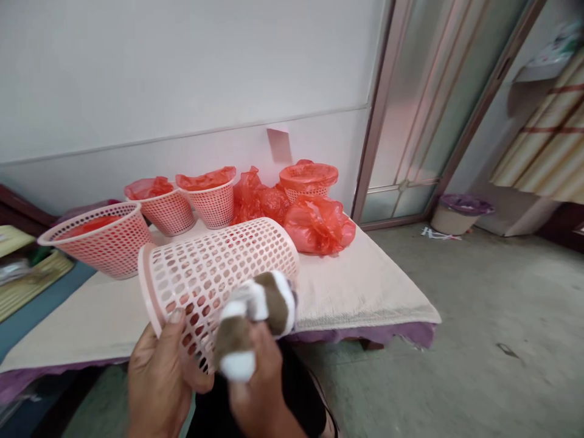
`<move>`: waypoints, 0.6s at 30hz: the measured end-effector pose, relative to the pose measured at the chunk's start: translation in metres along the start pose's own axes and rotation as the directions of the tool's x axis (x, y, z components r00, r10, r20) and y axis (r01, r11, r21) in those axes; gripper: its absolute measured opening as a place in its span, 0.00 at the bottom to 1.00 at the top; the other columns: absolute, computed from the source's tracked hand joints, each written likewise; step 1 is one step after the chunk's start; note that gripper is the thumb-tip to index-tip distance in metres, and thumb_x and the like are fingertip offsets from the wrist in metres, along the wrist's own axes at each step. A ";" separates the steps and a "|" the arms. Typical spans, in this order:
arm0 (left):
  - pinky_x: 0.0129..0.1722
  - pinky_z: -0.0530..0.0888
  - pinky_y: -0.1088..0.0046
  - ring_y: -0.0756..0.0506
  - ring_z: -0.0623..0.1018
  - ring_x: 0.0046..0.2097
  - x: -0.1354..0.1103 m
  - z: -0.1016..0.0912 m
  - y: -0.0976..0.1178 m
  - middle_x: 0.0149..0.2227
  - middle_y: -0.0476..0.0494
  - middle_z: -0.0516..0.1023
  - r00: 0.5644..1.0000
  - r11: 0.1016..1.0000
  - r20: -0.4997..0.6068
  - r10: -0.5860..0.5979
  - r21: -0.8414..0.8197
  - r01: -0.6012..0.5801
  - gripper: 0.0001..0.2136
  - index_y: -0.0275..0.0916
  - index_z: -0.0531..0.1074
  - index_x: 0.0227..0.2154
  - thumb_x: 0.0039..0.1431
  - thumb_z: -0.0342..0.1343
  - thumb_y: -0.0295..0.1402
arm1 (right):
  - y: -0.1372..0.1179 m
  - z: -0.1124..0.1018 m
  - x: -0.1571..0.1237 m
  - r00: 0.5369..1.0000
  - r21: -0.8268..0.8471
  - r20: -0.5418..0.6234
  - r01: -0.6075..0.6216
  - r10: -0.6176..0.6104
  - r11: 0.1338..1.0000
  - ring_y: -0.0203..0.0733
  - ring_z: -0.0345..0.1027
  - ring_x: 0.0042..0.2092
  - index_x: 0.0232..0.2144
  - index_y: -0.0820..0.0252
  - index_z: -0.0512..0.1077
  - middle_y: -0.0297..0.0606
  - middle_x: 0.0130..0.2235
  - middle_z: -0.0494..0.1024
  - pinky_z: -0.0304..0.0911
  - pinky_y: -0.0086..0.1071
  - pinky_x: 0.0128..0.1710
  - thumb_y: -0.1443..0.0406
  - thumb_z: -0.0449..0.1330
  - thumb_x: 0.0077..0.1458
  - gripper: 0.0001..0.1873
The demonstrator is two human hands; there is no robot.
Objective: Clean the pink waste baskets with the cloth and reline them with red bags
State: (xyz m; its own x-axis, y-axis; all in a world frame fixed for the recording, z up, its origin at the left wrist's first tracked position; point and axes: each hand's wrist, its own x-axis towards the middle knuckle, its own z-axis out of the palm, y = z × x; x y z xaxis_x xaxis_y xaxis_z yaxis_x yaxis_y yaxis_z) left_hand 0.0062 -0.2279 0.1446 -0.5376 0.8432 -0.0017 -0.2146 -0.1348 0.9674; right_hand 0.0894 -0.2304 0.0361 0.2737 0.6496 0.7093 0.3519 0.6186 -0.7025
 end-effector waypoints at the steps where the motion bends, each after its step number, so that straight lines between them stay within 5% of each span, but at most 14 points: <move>1: 0.24 0.74 0.79 0.46 0.80 0.31 -0.001 0.005 0.005 0.31 0.48 0.81 1.000 1.000 0.005 -0.018 0.014 0.018 0.20 0.40 0.78 0.41 0.46 0.67 0.43 | -0.012 0.003 -0.003 0.993 0.024 0.095 0.062 -0.064 0.998 0.49 0.71 0.42 0.56 0.60 0.64 0.47 0.43 0.74 0.70 0.42 0.40 0.66 0.54 0.54 0.26; 5: 0.20 0.68 0.82 0.48 0.78 0.28 0.002 0.022 0.025 0.23 0.51 0.77 0.994 0.994 0.021 -0.108 0.008 0.108 0.15 0.38 0.77 0.35 0.45 0.66 0.40 | -0.031 0.007 -0.006 0.973 0.026 0.196 0.120 -0.123 0.992 0.53 0.67 0.50 0.60 0.61 0.59 0.51 0.50 0.70 0.69 0.46 0.46 0.66 0.54 0.56 0.29; 10: 0.26 0.71 0.79 0.48 0.77 0.29 0.011 0.034 0.025 0.24 0.51 0.77 0.994 0.991 0.019 -0.111 0.084 0.109 0.09 0.36 0.76 0.35 0.54 0.60 0.36 | -0.021 0.009 -0.003 0.987 -0.115 0.050 0.155 -0.150 0.981 0.53 0.68 0.48 0.60 0.67 0.59 0.53 0.47 0.72 0.70 0.47 0.45 0.70 0.56 0.57 0.29; 13: 0.31 0.74 0.77 0.46 0.79 0.34 0.013 0.033 0.011 0.32 0.48 0.80 0.978 0.994 0.190 -0.085 0.086 0.070 0.15 0.38 0.76 0.40 0.55 0.60 0.43 | -0.018 0.013 -0.005 0.988 -0.161 -0.075 0.125 -0.138 0.979 0.51 0.71 0.42 0.58 0.67 0.62 0.50 0.41 0.74 0.72 0.44 0.39 0.68 0.55 0.58 0.25; 18: 0.43 0.77 0.71 0.42 0.79 0.45 0.012 0.014 -0.012 0.45 0.43 0.80 0.892 0.993 0.437 -0.115 0.058 0.100 0.19 0.41 0.74 0.47 0.55 0.60 0.44 | -0.013 0.007 0.008 0.981 -0.102 -0.162 0.093 -0.109 0.990 0.51 0.73 0.41 0.56 0.62 0.63 0.47 0.41 0.76 0.73 0.43 0.39 0.68 0.57 0.53 0.27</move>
State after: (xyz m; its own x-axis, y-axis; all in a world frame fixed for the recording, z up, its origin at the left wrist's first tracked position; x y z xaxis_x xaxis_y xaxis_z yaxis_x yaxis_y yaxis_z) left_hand 0.0136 -0.2087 0.1367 -0.0983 0.9952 -0.0023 -0.2199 -0.0195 0.9753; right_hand 0.0810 -0.2298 0.0505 0.3751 0.4984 0.7816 0.4655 0.6279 -0.6237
